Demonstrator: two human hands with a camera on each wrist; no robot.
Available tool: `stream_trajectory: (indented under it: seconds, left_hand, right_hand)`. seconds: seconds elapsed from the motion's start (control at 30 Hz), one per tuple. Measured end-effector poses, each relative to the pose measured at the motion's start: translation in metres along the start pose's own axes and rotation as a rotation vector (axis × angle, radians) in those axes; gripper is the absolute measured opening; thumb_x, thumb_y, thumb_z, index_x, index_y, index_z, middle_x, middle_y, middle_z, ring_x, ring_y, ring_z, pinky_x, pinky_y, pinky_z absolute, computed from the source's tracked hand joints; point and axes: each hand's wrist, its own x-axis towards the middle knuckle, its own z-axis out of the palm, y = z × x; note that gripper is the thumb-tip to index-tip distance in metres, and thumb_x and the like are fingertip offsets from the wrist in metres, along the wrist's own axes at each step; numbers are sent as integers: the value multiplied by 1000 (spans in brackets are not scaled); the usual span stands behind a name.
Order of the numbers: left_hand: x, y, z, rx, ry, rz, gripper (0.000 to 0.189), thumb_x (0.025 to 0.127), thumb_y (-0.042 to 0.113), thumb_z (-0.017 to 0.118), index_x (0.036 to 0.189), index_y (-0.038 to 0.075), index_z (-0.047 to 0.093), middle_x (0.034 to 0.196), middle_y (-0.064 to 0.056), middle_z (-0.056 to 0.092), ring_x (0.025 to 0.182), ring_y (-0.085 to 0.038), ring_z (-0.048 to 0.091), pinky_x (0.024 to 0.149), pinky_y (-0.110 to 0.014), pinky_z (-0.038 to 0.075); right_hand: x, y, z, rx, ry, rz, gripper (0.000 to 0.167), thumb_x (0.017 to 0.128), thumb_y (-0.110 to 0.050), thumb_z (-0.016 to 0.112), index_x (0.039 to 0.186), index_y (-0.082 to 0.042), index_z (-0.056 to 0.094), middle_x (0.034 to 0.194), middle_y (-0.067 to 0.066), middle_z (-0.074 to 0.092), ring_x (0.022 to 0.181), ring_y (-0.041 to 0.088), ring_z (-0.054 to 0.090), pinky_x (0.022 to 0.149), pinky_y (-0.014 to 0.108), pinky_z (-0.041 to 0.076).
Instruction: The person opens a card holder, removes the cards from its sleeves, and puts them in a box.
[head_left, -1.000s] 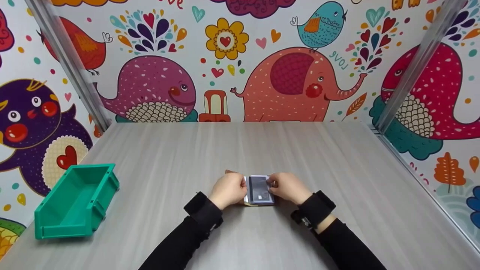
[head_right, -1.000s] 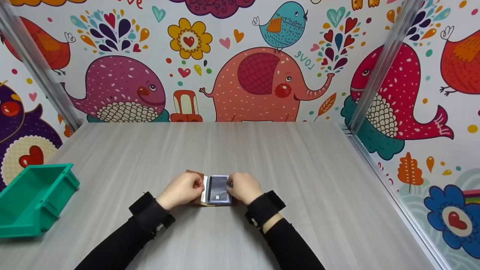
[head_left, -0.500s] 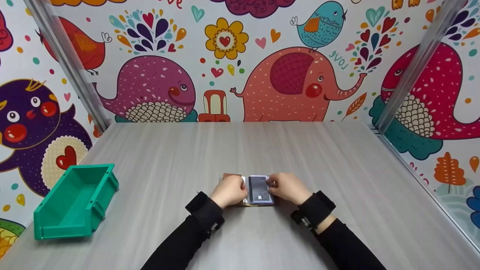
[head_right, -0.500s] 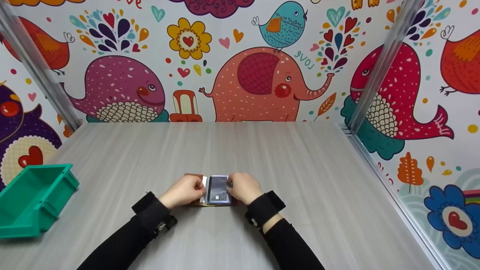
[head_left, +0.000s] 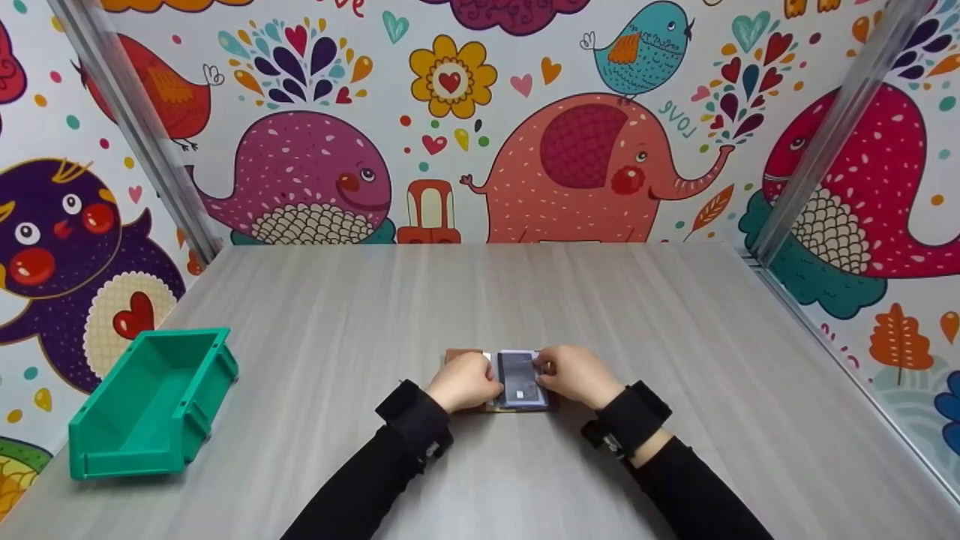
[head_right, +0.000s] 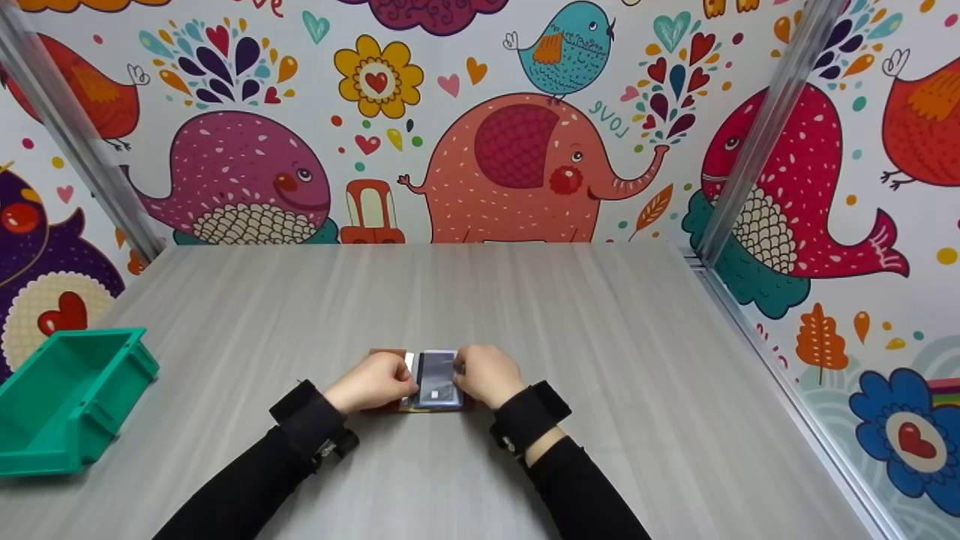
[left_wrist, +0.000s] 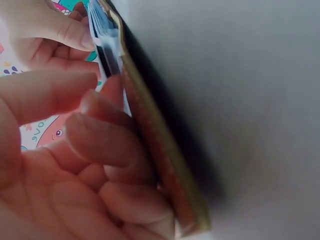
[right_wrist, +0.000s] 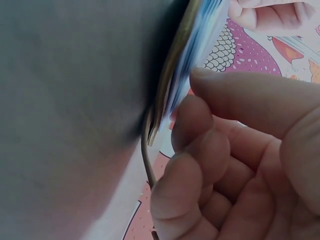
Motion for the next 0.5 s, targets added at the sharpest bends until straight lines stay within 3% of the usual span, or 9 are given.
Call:
stream_trajectory:
  seconds: [0.2, 0.5]
  left_hand:
    - [3, 1, 0, -39, -37, -42, 35, 80, 14, 71, 59, 15, 43, 55, 8, 40, 50, -9, 38, 49, -23, 28]
    - [6, 6, -1, 3, -53, -106, 29, 79, 20, 76, 66, 12, 52, 64, 3, 51, 60, -14, 47, 58, -28, 38]
  right_hand:
    - [-1, 0, 0, -2, -2, -3, 21, 81, -6, 77, 100, 2, 73, 82, 6, 66, 70, 19, 55, 68, 39, 48]
    - [-1, -1, 0, 8, -7, 12, 20, 82, -6, 76, 101, 1, 73, 80, 5, 65, 71, 19, 56, 69, 39, 49]
